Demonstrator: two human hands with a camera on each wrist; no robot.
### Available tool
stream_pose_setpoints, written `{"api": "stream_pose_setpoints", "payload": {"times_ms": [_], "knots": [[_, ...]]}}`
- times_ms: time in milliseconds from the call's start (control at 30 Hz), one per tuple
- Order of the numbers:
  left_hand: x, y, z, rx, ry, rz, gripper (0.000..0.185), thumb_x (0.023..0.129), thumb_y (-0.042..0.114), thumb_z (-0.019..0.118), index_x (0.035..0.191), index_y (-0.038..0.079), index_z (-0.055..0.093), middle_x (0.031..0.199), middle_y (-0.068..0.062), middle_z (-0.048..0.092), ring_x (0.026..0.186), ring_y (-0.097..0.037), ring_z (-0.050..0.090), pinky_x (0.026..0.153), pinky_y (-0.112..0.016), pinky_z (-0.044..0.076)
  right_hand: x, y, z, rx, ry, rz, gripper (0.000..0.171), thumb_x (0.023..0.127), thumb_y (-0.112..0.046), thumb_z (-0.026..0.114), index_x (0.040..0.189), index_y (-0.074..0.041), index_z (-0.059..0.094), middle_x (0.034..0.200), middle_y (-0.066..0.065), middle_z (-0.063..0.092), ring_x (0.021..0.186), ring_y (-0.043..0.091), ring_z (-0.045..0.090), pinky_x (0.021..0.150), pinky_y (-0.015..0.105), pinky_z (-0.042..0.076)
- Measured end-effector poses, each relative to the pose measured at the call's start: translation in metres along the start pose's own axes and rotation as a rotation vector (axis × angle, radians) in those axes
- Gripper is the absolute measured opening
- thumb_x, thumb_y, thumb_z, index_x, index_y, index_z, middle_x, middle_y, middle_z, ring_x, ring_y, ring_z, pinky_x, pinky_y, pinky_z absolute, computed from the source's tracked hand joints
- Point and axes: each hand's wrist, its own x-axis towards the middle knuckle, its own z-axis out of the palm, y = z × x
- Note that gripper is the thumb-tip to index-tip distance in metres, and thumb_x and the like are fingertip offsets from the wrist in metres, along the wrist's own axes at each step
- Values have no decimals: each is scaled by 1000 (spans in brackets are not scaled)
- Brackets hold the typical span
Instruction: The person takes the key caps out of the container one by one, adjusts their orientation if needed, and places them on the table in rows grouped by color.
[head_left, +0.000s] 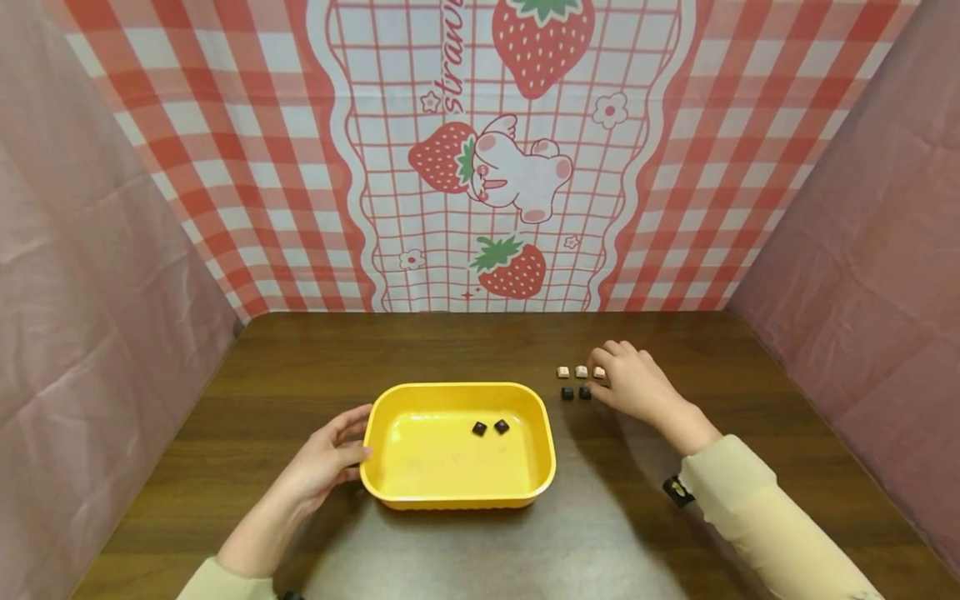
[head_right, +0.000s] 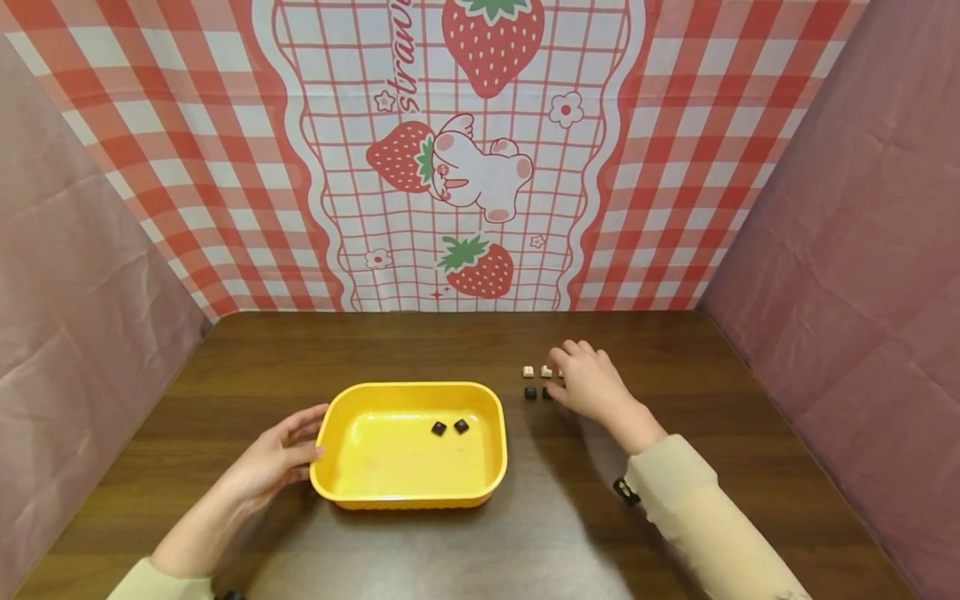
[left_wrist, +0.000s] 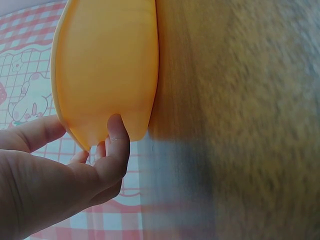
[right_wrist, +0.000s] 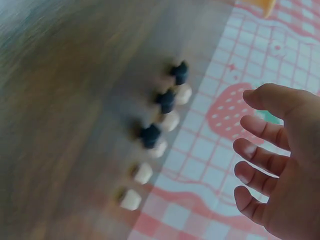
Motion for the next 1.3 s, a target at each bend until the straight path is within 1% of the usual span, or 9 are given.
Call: {"api": "stream_pose_setpoints", "payload": {"times_ms": [133, 400, 500, 600, 700, 833, 933, 1100, 1300], "knots": [[0, 0, 0, 0, 0, 0, 63, 88, -7, 51, 146, 1, 26, 141, -29, 34, 107, -26, 56, 75, -37, 54, 2, -14, -9, 11, 30, -26, 28, 75, -29, 77, 93, -13, 63, 86, 2, 55, 84, 25, 52, 62, 38, 38], [0, 1, 0, 0, 1, -7, 63, 89, -6, 51, 146, 2, 26, 141, -28, 34, 107, -26, 56, 76, -37, 54, 8, -41, -20, 47, 76, -88, 26, 74, -30, 76, 91, -15, 63, 90, 1, 57, 83, 22, 50, 64, 36, 38], [0, 1, -1, 2, 0, -9, 63, 89, -6, 51, 146, 2, 26, 141, -28, 34, 109, -27, 56, 76, -37, 54, 10, -52, -22, 57, 83, -113, 29, 74, -31, 76, 94, -15, 62, 91, 1, 57, 85, 22, 51, 67, 39, 41], [0, 1, -1, 2, -1, -9, 63, 89, -6, 51, 146, 2, 26, 141, -28, 34, 109, -27, 56, 76, -37, 54, 11, -64, -21, 63, 72, -141, 30, 75, -32, 76, 96, -15, 62, 94, 1, 58, 86, 22, 51, 70, 40, 42], [0, 1, -1, 2, -1, -10, 63, 89, -6, 52, 146, 2, 26, 141, -28, 34, 108, -27, 56, 76, -37, 54, 13, -75, -19, 67, 55, -169, 28, 76, -30, 75, 97, -16, 63, 95, 0, 58, 86, 20, 50, 69, 37, 41], [1, 0, -1, 1, -3, -5, 63, 89, -6, 52, 146, 1, 26, 141, -29, 34, 109, -27, 56, 76, -37, 54, 15, -89, -14, 71, 32, -209, 30, 75, -29, 76, 98, -15, 64, 94, -1, 57, 84, 19, 49, 67, 33, 38], [1, 0, -1, 0, -4, 1, 63, 89, -6, 52, 146, 1, 26, 141, -29, 34, 109, -28, 56, 76, -37, 54, 16, -98, -9, 87, 11, -225, 32, 74, -30, 77, 100, -14, 64, 94, -1, 57, 84, 19, 49, 67, 32, 37], [1, -1, -1, -1, -3, 4, 63, 89, -6, 52, 146, 1, 26, 141, -29, 34, 109, -28, 56, 75, -37, 54, 19, -113, 0, 113, -30, -247, 31, 77, -31, 75, 101, -15, 64, 96, -1, 57, 87, 19, 49, 68, 32, 37], [1, -1, -1, -5, 0, 6, 63, 88, -7, 52, 146, 1, 26, 141, -29, 34, 108, -28, 56, 75, -36, 54, 25, -129, 15, 73, -71, -291, 28, 79, -31, 72, 101, -17, 64, 94, -3, 54, 87, 18, 48, 68, 32, 35]]}}
